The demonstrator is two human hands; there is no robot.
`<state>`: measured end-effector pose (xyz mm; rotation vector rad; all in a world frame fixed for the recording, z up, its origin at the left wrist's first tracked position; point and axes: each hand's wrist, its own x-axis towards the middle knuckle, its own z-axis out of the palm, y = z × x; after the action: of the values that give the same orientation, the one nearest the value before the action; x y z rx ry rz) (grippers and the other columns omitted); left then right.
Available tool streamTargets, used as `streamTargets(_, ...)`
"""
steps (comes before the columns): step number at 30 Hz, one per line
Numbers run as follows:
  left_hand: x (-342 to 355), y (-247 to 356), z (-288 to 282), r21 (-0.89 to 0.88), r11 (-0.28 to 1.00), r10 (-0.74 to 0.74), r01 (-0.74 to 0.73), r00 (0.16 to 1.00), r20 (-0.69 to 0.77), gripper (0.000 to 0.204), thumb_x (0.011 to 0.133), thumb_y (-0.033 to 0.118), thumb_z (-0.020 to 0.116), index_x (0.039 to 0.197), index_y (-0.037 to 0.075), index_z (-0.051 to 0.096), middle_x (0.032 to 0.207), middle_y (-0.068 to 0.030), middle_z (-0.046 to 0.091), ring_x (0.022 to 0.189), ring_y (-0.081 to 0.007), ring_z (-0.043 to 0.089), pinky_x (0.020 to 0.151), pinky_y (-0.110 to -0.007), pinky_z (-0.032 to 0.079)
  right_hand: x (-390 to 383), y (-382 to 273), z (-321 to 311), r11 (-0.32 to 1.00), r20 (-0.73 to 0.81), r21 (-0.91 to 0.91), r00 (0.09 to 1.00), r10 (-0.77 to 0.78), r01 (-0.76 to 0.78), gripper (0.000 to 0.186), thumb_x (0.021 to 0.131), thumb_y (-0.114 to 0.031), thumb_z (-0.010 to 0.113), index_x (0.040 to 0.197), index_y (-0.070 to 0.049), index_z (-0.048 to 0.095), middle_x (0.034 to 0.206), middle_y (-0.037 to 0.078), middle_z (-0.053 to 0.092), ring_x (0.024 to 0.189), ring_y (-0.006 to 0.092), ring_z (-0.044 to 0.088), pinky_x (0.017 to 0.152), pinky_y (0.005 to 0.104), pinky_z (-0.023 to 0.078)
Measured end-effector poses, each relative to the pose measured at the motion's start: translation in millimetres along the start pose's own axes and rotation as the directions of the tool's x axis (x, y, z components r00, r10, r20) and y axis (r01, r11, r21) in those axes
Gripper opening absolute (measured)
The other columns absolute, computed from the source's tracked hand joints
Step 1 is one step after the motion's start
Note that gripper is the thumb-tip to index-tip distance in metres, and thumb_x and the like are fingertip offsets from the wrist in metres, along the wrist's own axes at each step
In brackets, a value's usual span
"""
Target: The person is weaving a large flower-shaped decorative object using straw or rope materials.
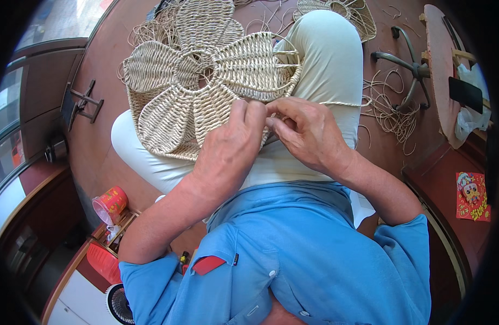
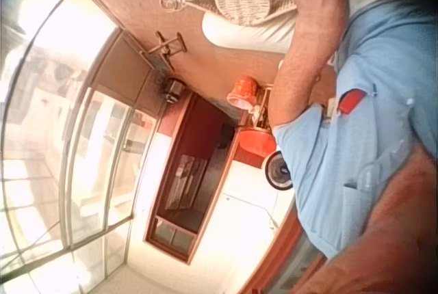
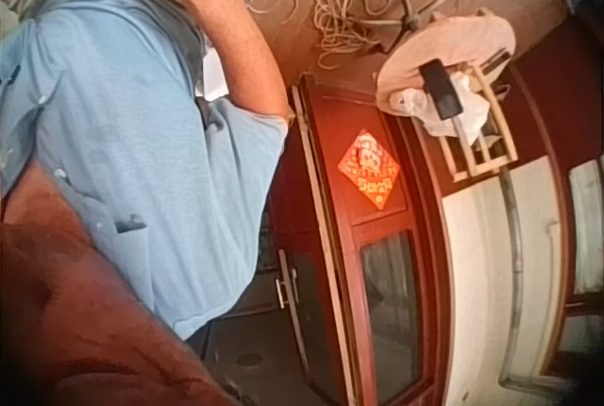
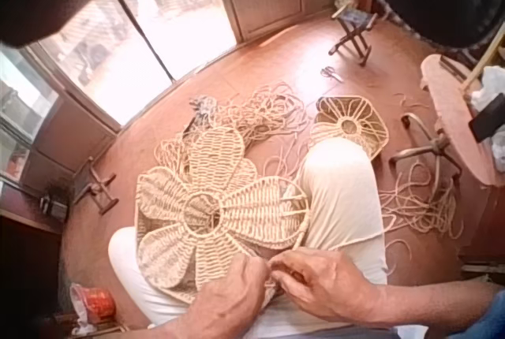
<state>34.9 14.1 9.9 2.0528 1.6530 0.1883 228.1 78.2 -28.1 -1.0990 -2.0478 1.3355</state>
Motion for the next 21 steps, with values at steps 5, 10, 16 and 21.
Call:
streamTargets(5, 14.5, -7.6, -18.2, -0.210, 0.976, 0.049, -0.062, 0.997, -0.066, 0.029, 0.094, -0.006, 0.060, 0.120, 0.001, 0.051, 0.104, -0.0218, 0.061, 0.086, -0.0412, 0.065, 0.077, -0.049, 0.055, 9.9, 2.3, -0.2, 0.996, 0.081, -0.093, 0.997, 0.000, 0.008, 0.021, 0.099, -0.020, 0.072, 0.108, -0.004, 0.081, 0.086, 0.022, 0.076, 0.080, 0.0429, 0.075, 0.075, 0.0511, 0.060)
streamTargets(10, 14.6, -21.1, -72.7, -0.759, 0.497, -0.162, 0.420, 0.905, 0.394, 0.034, 0.097, -0.004, 0.060, 0.131, 0.002, 0.057, 0.100, -0.0044, 0.066, 0.076, -0.0094, 0.058, 0.066, -0.031, 0.049, 16.7, -8.0, -7.5, 0.988, 0.214, -0.144, 0.973, 0.088, -0.057, 0.023, 0.100, -0.024, 0.071, 0.108, -0.005, 0.082, 0.086, 0.024, 0.075, 0.083, 0.0441, 0.075, 0.077, 0.0527, 0.060)
streamTargets(16, -9.7, -31.4, -27.2, -0.595, 0.769, -0.275, 0.234, 0.961, 0.022, 0.023, 0.098, 0.001, 0.071, 0.120, 0.005, 0.073, 0.101, 0.0014, 0.064, 0.073, -0.0047, 0.053, 0.065, -0.023, 0.044, 22.5, -7.6, -8.0, 0.992, 0.272, -0.070, 0.955, 0.117, -0.101, 0.023, 0.101, -0.023, 0.070, 0.108, -0.004, 0.082, 0.089, 0.023, 0.077, 0.085, 0.0441, 0.076, 0.079, 0.0529, 0.060)
streamTargets(21, -8.7, -19.2, -12.0, -0.444, 0.888, -0.174, 0.119, 0.981, -0.085, 0.014, 0.096, 0.005, 0.073, 0.110, 0.004, 0.070, 0.099, -0.0148, 0.065, 0.090, -0.0317, 0.070, 0.077, -0.043, 0.056, 23.3, -8.2, -8.9, 0.992, 0.286, -0.059, 0.950, 0.124, -0.112, 0.024, 0.101, -0.022, 0.070, 0.110, -0.003, 0.081, 0.093, 0.022, 0.078, 0.088, 0.0432, 0.076, 0.080, 0.0506, 0.060)
